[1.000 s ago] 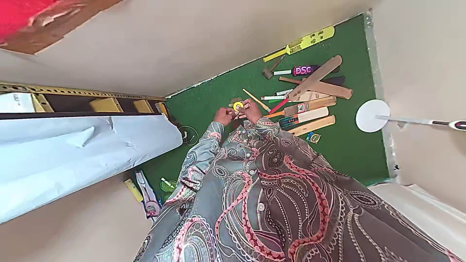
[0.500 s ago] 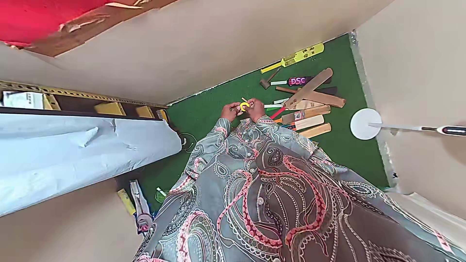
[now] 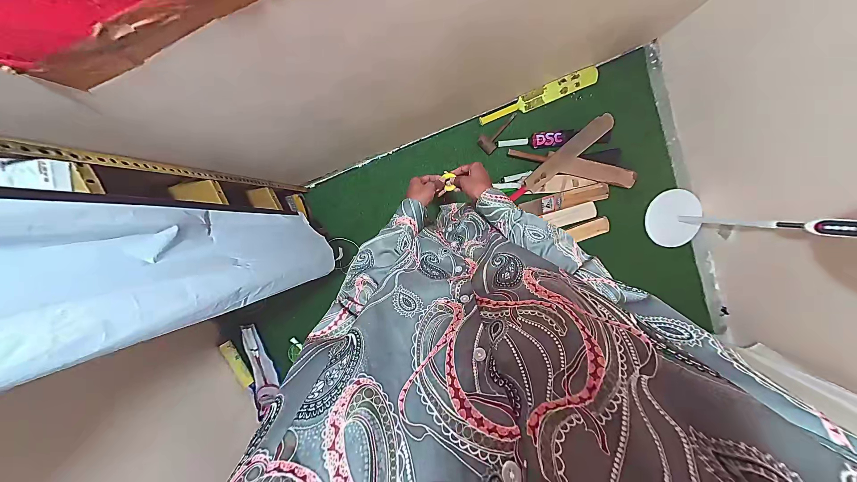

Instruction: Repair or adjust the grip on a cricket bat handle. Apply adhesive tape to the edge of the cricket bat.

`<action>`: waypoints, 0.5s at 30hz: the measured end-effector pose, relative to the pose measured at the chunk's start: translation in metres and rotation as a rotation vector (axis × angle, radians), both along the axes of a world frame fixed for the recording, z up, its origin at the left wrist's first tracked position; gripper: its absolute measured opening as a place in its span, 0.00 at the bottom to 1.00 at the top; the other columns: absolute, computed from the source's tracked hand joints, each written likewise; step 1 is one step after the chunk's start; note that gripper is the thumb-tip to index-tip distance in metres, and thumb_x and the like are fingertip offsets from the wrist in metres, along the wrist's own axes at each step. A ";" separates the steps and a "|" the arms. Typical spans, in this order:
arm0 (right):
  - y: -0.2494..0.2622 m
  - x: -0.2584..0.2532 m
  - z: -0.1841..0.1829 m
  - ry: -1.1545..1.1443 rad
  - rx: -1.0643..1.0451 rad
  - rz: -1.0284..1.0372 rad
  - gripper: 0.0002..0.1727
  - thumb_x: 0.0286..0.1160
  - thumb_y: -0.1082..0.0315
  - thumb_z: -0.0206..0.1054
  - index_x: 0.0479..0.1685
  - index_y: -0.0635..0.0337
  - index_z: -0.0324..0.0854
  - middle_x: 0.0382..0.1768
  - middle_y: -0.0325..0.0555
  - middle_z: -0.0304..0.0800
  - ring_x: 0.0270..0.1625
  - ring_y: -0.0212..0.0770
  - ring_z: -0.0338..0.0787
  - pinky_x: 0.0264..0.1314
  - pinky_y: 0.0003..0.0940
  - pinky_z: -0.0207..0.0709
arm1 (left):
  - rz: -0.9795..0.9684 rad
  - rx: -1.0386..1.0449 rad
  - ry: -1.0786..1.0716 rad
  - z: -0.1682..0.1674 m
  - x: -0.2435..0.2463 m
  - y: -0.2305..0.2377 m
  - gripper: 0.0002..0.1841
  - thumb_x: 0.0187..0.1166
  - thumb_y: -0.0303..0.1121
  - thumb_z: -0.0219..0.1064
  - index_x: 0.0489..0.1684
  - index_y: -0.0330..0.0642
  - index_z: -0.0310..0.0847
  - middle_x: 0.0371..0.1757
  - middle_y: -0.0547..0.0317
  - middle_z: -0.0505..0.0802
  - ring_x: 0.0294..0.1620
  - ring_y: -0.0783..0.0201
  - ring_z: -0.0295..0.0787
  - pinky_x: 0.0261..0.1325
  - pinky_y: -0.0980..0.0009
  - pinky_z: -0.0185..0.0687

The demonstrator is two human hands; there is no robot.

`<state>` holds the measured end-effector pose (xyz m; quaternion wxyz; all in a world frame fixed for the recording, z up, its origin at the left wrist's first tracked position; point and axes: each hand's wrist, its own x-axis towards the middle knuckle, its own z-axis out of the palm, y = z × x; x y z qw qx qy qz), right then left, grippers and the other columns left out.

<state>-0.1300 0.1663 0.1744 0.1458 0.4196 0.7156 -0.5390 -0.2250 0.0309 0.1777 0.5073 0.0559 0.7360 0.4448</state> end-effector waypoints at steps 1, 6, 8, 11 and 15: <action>0.002 -0.002 0.003 -0.023 0.007 0.032 0.17 0.84 0.62 0.63 0.58 0.65 0.88 0.54 0.59 0.92 0.55 0.53 0.93 0.67 0.55 0.83 | -0.018 -0.015 0.006 0.006 -0.001 0.002 0.19 0.89 0.38 0.62 0.64 0.29 0.83 0.61 0.40 0.91 0.61 0.54 0.89 0.70 0.55 0.82; 0.015 -0.023 -0.008 -0.017 0.043 0.301 0.36 0.63 0.58 0.82 0.73 0.61 0.75 0.63 0.66 0.85 0.58 0.59 0.91 0.62 0.58 0.86 | 0.175 0.028 -0.137 0.002 -0.014 0.017 0.21 0.93 0.40 0.53 0.67 0.30 0.80 0.59 0.44 0.91 0.52 0.58 0.93 0.57 0.62 0.89; 0.012 -0.035 -0.002 -0.090 0.195 0.388 0.51 0.51 0.63 0.89 0.83 0.55 0.68 0.82 0.74 0.62 0.71 0.69 0.81 0.67 0.64 0.81 | 0.221 0.099 -0.194 -0.005 -0.020 0.018 0.19 0.92 0.35 0.51 0.71 0.35 0.78 0.59 0.45 0.91 0.52 0.58 0.92 0.56 0.63 0.88; 0.008 -0.046 -0.005 -0.159 0.401 0.438 0.39 0.51 0.73 0.86 0.72 0.65 0.79 0.86 0.74 0.56 0.74 0.75 0.78 0.69 0.69 0.79 | 0.292 0.088 -0.183 -0.023 -0.024 0.005 0.20 0.91 0.29 0.48 0.74 0.39 0.78 0.62 0.49 0.94 0.57 0.59 0.94 0.58 0.62 0.87; 0.021 -0.049 0.012 -0.141 0.525 0.587 0.30 0.59 0.74 0.81 0.68 0.65 0.83 0.85 0.69 0.62 0.71 0.73 0.81 0.66 0.71 0.79 | 0.503 0.031 -0.342 -0.044 -0.023 -0.016 0.19 0.92 0.35 0.48 0.72 0.41 0.78 0.65 0.51 0.92 0.60 0.55 0.93 0.60 0.58 0.88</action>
